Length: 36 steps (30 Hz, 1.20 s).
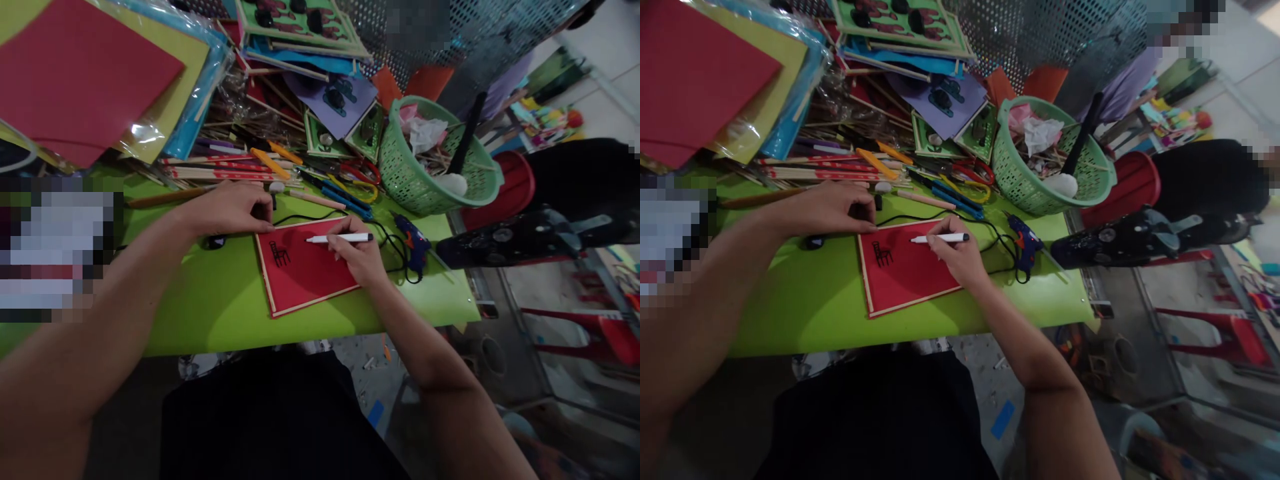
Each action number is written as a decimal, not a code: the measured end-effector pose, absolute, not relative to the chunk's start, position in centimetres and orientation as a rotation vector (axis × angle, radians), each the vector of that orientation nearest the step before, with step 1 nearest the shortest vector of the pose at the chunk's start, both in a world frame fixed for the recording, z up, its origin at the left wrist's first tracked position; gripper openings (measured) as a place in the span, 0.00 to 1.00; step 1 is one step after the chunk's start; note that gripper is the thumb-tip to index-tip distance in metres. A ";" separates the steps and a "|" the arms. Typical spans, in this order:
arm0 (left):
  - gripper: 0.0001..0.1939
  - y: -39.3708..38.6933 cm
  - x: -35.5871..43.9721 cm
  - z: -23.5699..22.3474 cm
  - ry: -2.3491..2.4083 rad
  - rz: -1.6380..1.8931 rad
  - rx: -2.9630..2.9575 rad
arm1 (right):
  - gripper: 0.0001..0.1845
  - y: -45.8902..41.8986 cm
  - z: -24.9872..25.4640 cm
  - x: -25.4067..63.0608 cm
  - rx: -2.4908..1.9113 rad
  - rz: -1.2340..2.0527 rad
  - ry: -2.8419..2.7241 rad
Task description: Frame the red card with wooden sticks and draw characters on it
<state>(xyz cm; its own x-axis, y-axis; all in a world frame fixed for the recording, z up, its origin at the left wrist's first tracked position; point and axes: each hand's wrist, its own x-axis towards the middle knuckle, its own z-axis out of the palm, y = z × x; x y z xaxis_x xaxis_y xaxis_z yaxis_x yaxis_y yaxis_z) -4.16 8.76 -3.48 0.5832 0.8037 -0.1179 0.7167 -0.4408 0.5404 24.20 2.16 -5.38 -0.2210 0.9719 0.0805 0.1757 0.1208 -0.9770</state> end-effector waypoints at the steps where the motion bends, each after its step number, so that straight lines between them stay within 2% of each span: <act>1: 0.12 8.8 -4.2 -3.5 1.203 0.213 2.273 | 0.09 2.1 -5.4 24.2 -1.170 1.185 -1.561; 36: 0.13 9.0 -4.3 -4.3 1.191 0.266 2.292 | 0.13 2.1 -5.3 23.8 -1.252 1.110 -1.631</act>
<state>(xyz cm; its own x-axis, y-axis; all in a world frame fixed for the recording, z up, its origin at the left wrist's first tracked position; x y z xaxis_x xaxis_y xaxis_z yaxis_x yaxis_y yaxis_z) -4.33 9.02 -4.31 0.5900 0.8044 -0.0697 0.6982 -0.4650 0.5444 23.83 2.11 -5.28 -0.2068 0.9757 0.0721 0.2911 0.1317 -0.9476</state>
